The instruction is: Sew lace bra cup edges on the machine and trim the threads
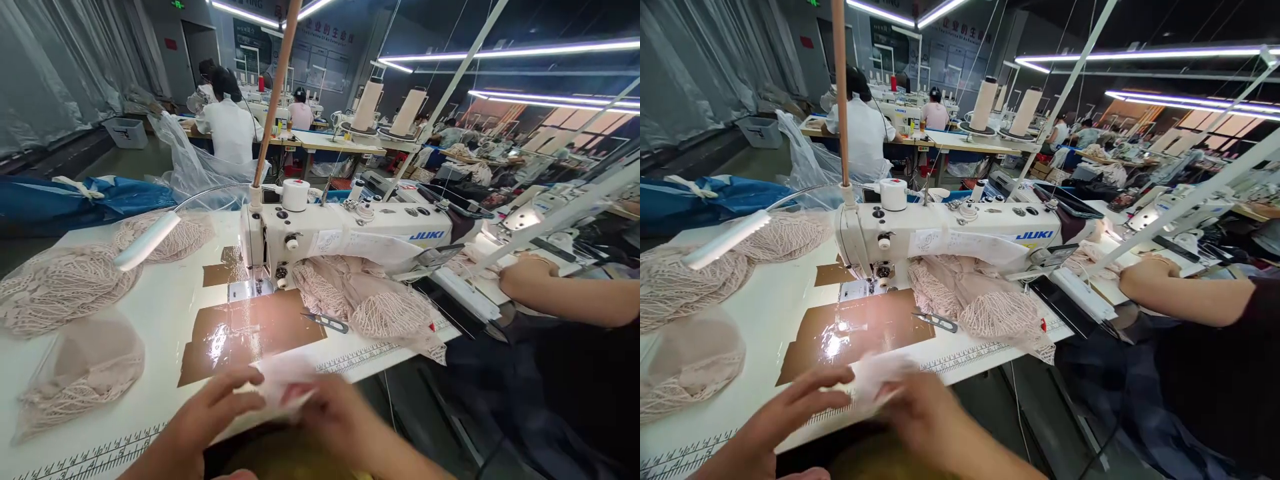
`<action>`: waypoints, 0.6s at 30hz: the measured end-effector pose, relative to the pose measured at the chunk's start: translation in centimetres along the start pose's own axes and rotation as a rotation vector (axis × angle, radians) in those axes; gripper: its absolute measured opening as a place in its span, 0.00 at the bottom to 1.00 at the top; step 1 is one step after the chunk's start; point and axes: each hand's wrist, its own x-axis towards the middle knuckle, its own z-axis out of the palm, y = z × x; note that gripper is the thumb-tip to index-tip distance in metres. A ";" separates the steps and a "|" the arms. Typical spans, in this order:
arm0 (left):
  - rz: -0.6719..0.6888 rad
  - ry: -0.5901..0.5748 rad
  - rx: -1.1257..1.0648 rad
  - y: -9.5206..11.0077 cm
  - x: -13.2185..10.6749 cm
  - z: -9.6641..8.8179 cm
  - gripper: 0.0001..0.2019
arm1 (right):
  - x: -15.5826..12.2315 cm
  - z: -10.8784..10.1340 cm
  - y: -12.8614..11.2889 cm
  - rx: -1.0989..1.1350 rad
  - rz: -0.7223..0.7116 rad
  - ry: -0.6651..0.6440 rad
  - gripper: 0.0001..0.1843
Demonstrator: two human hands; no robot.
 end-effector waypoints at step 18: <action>-0.390 0.237 -0.451 -1.2 -0.2 1.7 0.15 | 4.5 3.1 2.4 -0.150 -0.014 0.176 0.09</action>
